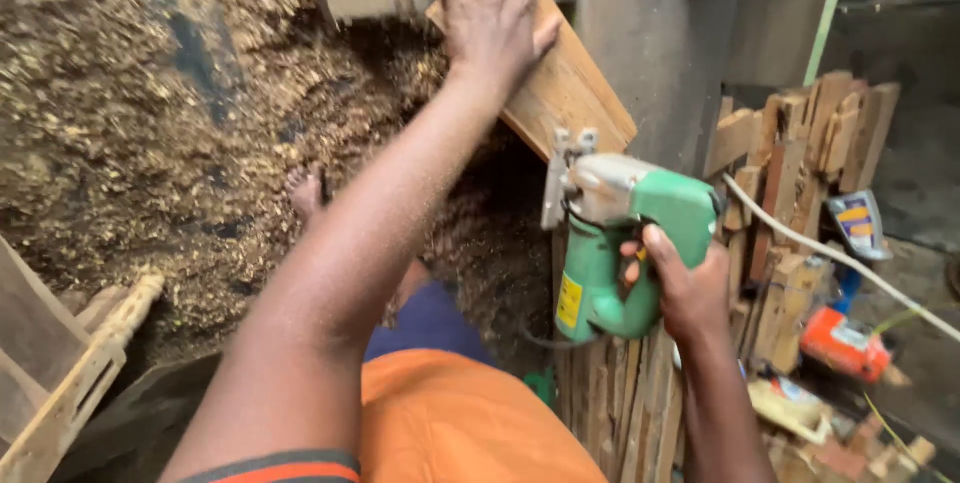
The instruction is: Cutting a wooden board to shape using a handheld power jigsaw.
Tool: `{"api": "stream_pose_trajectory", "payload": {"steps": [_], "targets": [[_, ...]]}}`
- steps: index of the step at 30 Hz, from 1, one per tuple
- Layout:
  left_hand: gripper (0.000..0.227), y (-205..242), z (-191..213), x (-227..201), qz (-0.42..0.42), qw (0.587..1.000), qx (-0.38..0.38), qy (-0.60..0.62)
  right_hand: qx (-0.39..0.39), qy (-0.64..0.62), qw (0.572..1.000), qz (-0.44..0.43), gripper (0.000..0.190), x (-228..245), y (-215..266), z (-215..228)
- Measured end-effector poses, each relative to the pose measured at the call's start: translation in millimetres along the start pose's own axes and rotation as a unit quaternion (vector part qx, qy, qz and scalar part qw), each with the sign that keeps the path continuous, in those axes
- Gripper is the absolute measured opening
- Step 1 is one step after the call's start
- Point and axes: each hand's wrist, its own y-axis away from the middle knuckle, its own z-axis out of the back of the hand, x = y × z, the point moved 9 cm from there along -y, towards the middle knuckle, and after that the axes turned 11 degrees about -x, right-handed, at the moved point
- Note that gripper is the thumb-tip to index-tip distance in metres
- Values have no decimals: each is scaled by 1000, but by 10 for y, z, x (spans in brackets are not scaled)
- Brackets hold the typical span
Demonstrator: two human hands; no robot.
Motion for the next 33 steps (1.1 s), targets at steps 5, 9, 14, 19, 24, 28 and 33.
{"api": "stream_pose_trajectory", "payload": {"steps": [5, 9, 14, 19, 24, 28, 33], "targets": [[65, 65, -40, -105, -13, 1000, -9, 2, -20, -35, 999, -12, 29, -92, 43, 60], [64, -49, 65, 46, 17, 1000, 0, -3, 14, -47, 999, -10, 29, 76, -43, -22], [68, -52, 165, 36, 10, 998, -2, 65, -2, -36, 999, -26, 31, -30, -7, 43], [68, -38, 205, 47, 12, 996, -32, 81, -11, -24, 999, -22, 30, -59, -31, 87], [69, -14, 177, 37, 14, 994, -67, 87, -10, -18, 1000, -13, 29, -52, -45, 93], [67, 12, 157, -102, -23, 985, -167, 43, -9, -12, 1000, -13, 29, -89, -49, 124], [90, -7, 157, -214, -195, 974, -57, 101, 14, -19, 1000, -9, 29, -50, -62, 62]]}}
